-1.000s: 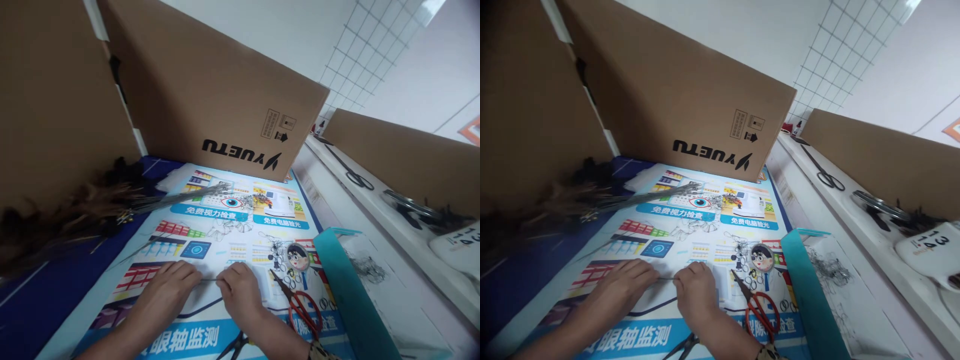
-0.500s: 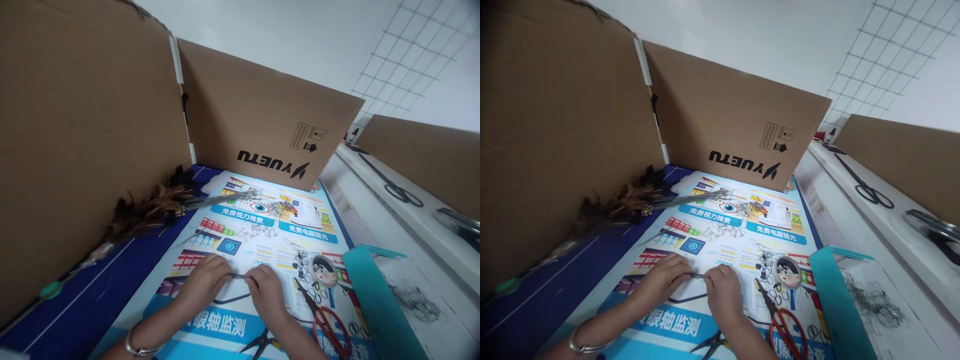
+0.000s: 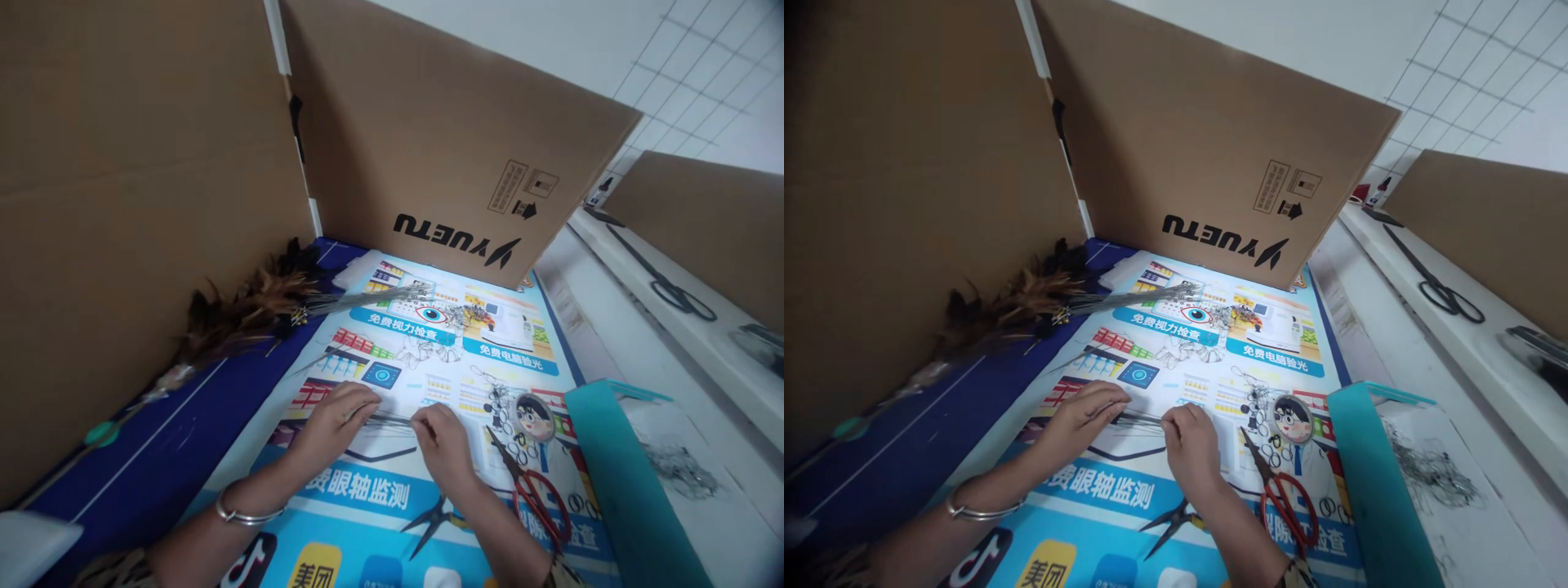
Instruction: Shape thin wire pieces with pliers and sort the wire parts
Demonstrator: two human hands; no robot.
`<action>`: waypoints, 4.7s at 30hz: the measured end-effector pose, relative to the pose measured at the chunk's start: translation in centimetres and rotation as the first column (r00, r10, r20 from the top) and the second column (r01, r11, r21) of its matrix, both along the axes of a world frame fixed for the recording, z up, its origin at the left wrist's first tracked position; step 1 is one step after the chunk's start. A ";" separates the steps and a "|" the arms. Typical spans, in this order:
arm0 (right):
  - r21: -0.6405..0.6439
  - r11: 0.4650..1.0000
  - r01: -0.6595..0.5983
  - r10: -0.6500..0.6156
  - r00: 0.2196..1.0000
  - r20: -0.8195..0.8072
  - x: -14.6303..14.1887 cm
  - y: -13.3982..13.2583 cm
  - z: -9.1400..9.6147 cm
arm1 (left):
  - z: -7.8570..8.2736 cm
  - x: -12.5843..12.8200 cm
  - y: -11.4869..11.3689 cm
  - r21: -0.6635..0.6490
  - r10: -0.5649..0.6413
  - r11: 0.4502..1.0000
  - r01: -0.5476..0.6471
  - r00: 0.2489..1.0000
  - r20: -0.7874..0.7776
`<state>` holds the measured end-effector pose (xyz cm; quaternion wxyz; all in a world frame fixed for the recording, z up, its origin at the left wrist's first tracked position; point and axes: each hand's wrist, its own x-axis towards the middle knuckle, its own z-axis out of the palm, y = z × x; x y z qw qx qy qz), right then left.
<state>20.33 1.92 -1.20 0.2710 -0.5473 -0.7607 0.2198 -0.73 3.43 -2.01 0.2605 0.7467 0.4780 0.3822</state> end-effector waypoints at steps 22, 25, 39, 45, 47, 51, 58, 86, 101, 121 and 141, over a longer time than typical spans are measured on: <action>0.000 1.000 -0.010 0.010 0.999 -0.051 0.1 -0.1 -0.1 | -0.5 -0.1 -0.2 0.189 -0.075 0.975 0.119 0.971 -0.226; 0.008 1.000 -0.008 0.009 0.998 -0.055 0.0 -0.1 -0.2 | 0.0 -0.1 -0.4 0.207 -0.064 0.970 0.129 0.953 -0.295; 0.232 0.970 -0.066 0.040 0.992 0.118 -0.1 -0.6 -0.3 | 0.2 0.1 -0.5 0.270 -0.020 0.950 0.155 0.895 -0.445; 0.313 0.944 -0.107 0.018 0.961 0.275 -0.3 -0.9 -0.5 | 0.7 0.2 -0.6 0.264 -0.027 0.949 0.171 0.879 -0.476; 0.325 0.939 -0.113 0.008 0.952 0.306 -0.2 -0.9 -0.5 | 0.9 0.3 -0.6 0.271 -0.018 0.947 0.174 0.868 -0.496; 0.362 0.925 -0.116 -0.027 0.930 0.367 -0.1 -0.9 -0.1 | 1.2 0.6 -0.7 0.328 0.030 0.929 0.168 0.852 -0.522; 0.357 0.928 -0.105 -0.058 0.907 0.417 -0.3 -1.2 1.2 | 2.7 1.8 -1.6 0.357 0.027 0.904 0.235 0.803 -0.595; 0.211 0.967 -0.140 -0.013 0.805 0.593 -0.8 2.0 2.4 | 2.5 3.3 1.9 0.282 -0.020 0.925 0.256 0.772 -0.636; 0.180 0.982 -0.053 -0.048 0.855 0.516 -0.7 2.1 1.5 | 1.8 4.0 1.7 0.263 0.008 0.942 0.206 0.773 -0.635; -0.513 0.833 -0.205 -0.379 0.465 -0.800 -0.9 2.5 0.0 | 1.1 4.4 1.9 -0.552 0.183 0.746 0.373 0.682 0.708; -0.486 0.858 -0.167 -0.393 0.395 -0.830 -1.6 2.1 -0.4 | 0.5 4.8 1.7 -0.555 0.228 0.717 0.423 0.610 0.759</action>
